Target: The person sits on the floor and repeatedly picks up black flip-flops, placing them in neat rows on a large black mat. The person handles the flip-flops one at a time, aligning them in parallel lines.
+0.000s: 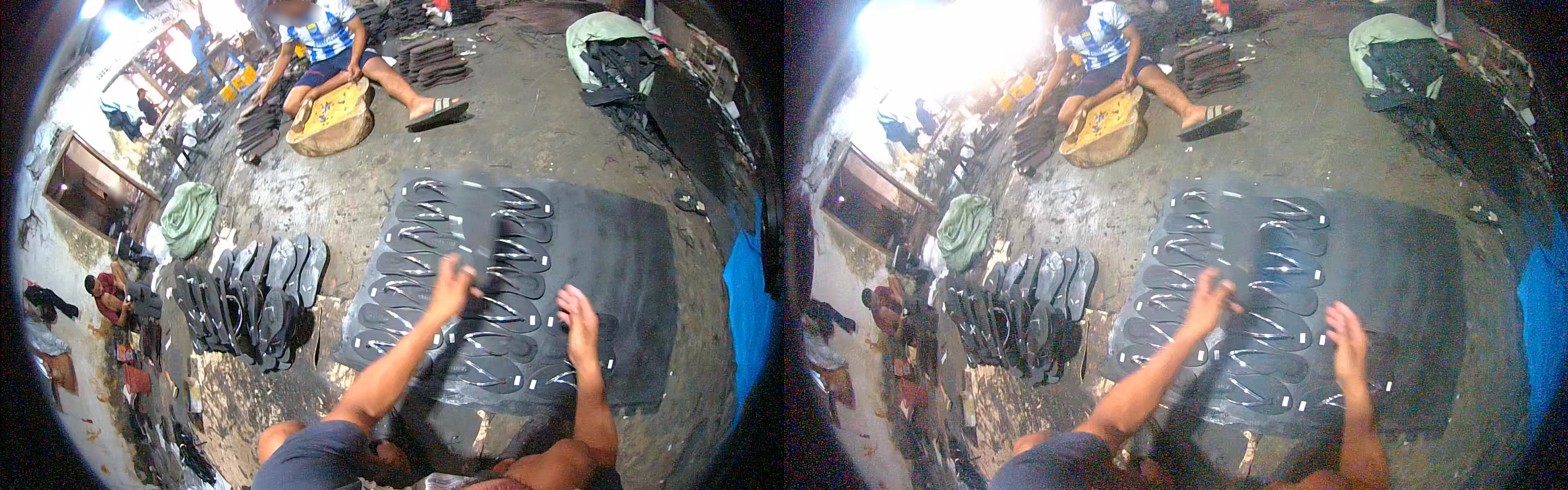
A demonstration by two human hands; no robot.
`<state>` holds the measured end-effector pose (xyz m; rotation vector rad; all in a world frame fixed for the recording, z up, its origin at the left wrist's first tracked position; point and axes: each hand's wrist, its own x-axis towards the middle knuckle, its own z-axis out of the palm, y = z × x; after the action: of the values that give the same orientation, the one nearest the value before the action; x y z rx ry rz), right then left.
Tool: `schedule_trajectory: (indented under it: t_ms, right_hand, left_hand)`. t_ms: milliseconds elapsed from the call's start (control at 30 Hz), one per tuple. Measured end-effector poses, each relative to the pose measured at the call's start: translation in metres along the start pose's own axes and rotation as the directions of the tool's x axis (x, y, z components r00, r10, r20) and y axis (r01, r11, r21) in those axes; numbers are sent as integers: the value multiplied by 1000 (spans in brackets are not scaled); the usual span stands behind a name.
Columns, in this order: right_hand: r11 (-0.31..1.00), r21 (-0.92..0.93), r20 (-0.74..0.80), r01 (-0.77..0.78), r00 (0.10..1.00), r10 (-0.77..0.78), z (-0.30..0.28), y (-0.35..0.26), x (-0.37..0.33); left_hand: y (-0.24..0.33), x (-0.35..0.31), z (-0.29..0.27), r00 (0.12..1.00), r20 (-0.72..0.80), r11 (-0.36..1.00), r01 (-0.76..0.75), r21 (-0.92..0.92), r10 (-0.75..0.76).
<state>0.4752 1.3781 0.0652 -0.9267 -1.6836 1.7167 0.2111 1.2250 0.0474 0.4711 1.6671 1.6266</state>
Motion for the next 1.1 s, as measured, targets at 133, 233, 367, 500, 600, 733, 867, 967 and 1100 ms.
schedule_trajectory:
  t_ms: [133, 233, 367, 500, 600, 733, 867, 967, 1100]
  right_hand:
    - [917, 378, 89, -126, 991, 100, 48, -25, 11]
    - [976, 212, -20, 54, 998, -51, 36, -32, -4]
    - [944, -257, -231, 205, 936, -266, 18, -53, -24]
    - [948, -138, -191, 287, 931, -310, 2, -49, -33]
    - [909, 402, -190, 112, 981, -36, -40, -24, -32]
    - [882, 450, -255, 142, 967, -25, -99, -56, -9]
    - [978, 146, -238, 150, 965, -113, -105, -67, -10]
    - [998, -61, -242, 0, 970, -15, -92, -63, -40]
    - [998, 43, -176, 54, 983, -45, -38, -9, -70]
  left_hand:
    - [10, -72, 76, 952, 256, 963, -215, 162, 170]
    - [23, -92, 95, 924, 356, 956, -217, 197, 137]
    - [41, -108, 121, 903, 391, 916, -296, 272, 176]
    - [23, -110, 139, 945, 295, 967, -195, 164, 141]
    - [35, -115, 161, 917, 373, 971, -202, 127, 142]
    - [32, -129, 170, 861, 503, 915, -261, 308, 76]
    - [20, -119, 151, 805, 593, 983, -88, 164, -27]
    - [28, -98, 165, 877, 456, 909, -306, 283, 153]
    - [12, -104, 185, 962, 270, 886, -164, 433, 46]
